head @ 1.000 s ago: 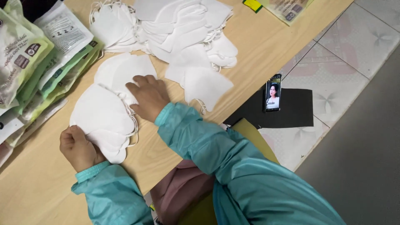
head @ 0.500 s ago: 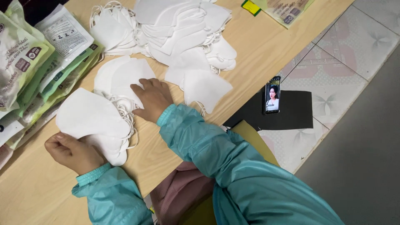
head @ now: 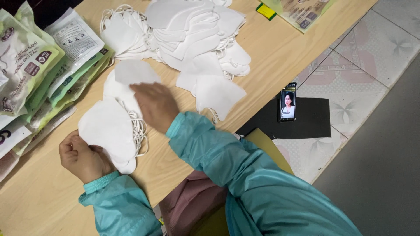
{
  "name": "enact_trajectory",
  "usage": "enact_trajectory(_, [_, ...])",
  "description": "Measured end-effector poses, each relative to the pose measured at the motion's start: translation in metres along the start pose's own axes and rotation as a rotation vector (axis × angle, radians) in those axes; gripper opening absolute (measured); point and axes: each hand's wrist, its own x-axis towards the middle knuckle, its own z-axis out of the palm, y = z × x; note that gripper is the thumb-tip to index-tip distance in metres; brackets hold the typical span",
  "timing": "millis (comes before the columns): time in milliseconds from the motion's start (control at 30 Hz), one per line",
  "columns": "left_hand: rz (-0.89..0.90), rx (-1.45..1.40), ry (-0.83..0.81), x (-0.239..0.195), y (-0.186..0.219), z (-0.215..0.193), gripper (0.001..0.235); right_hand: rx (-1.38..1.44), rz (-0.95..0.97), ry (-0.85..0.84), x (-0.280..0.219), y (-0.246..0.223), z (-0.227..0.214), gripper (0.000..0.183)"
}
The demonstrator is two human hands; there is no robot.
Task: Folding individual white face masks and stacking them neatly on a wooden table.
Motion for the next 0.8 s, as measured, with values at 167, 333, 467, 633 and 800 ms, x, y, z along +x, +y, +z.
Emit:
enact_trajectory(167, [0.124, 0.169, -0.071, 0.0, -0.004, -0.005, 0.012, -0.203, -0.007, -0.127, -0.001, -0.018, 0.018, 0.042])
enact_trajectory(333, [0.028, 0.151, -0.054, 0.002, -0.006, -0.007, 0.015, -0.362, 0.274, -0.591, 0.003, 0.002, 0.01, 0.065])
enact_trajectory(467, [0.094, 0.152, -0.078, 0.008, -0.013, -0.009, 0.014, -0.335, 0.192, -0.434, -0.007, 0.03, 0.025, 0.073])
enact_trajectory(633, [0.056, 0.137, -0.062, 0.004, -0.008, -0.007, 0.015, -0.244, 0.059, -0.02, -0.009, 0.024, 0.028, 0.052])
enact_trajectory(800, [0.098, 0.116, -0.088, 0.014, -0.02, -0.013, 0.013, -0.169, -0.062, -0.301, -0.004, -0.007, 0.012, 0.081])
